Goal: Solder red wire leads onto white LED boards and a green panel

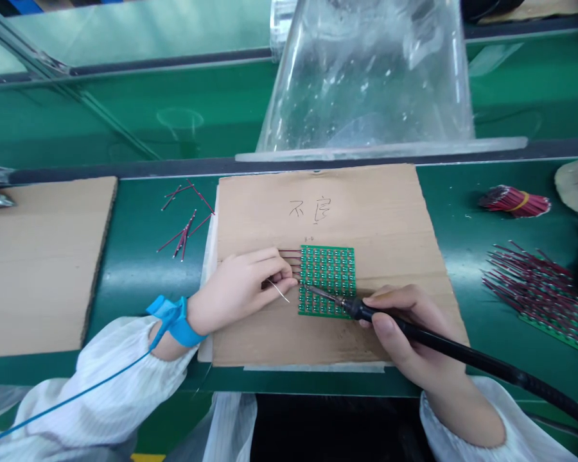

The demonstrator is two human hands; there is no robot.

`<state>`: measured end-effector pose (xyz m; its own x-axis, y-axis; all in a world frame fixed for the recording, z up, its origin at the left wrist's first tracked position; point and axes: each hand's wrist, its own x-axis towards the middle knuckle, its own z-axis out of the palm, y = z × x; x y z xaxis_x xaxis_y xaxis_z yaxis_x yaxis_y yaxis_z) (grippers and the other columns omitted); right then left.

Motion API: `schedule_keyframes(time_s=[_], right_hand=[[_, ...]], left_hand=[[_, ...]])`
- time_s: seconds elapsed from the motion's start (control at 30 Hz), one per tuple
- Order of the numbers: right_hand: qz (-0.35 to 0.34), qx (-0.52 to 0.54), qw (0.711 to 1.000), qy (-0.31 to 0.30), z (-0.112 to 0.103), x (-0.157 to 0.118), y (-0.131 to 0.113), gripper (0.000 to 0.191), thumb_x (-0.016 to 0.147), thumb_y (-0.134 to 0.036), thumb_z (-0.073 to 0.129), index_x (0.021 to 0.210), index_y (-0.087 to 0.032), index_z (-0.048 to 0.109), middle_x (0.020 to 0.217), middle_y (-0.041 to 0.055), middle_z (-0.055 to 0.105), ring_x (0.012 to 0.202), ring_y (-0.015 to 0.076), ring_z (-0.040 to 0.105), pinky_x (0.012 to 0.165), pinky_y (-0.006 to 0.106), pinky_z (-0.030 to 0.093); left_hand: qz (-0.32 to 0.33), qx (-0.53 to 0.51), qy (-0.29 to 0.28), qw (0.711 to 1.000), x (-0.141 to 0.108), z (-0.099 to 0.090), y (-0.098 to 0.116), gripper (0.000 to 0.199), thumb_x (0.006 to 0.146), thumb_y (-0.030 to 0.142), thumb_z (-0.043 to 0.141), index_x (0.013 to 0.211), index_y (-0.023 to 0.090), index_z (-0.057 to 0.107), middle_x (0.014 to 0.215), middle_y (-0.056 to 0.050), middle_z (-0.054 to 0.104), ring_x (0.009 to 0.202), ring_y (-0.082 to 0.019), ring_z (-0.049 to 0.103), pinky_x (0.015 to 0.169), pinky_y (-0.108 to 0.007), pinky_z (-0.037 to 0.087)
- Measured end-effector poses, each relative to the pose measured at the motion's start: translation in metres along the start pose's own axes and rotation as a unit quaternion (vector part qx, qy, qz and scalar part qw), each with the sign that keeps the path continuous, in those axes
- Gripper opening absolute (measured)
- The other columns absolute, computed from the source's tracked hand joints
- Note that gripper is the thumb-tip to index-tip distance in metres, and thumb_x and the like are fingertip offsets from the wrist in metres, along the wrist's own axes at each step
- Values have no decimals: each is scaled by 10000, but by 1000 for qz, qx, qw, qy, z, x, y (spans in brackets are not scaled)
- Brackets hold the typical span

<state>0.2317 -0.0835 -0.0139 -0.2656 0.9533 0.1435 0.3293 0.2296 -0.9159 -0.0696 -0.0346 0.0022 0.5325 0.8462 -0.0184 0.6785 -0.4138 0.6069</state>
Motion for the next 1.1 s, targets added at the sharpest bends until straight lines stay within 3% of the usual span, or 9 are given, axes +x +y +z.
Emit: schedule_keyframes(time_s=[0.3,0.5,0.9,1.0,1.1], right_hand=[[7,-7,1000,-6,0,-1,3,93,1022,-298,714,1109,-272,698,846,5,762,691,168,758,609,263,588],[6,17,1000,22,0,-2,3,98,1022,-259,711,1119,-265,704,857,16,767,697,174,768,615,268,601],[8,-6,1000,0,0,1,1,91,1021,-300,722,1105,-267,709,828,3,772,678,167,771,588,251,591],[9,12,999,30,1,-1,1,91,1015,-294,728,1100,-261,722,838,14,775,692,177,772,607,269,611],[11,53,993,102,3,1,-3,104,1033,-329,702,1105,-256,717,823,22,757,689,191,754,631,311,627]], left_hand=[[-4,2,-1,1000,0,1,-2,218,1049,301,666,864,189,638,898,1,697,776,-137,649,680,-263,462],[-4,-6,-1,1000,0,1,-2,199,1048,298,669,881,191,659,904,1,707,794,-140,660,694,-264,471],[-22,-4,15,1000,0,3,-1,231,1039,304,673,843,187,645,871,4,694,747,-131,638,660,-257,450],[-22,-8,16,1000,0,4,-2,215,1034,296,677,849,188,653,873,3,699,753,-134,642,663,-256,452],[-24,-13,17,999,1,5,-1,200,1027,288,682,854,189,658,881,1,710,755,-135,645,665,-258,452]])
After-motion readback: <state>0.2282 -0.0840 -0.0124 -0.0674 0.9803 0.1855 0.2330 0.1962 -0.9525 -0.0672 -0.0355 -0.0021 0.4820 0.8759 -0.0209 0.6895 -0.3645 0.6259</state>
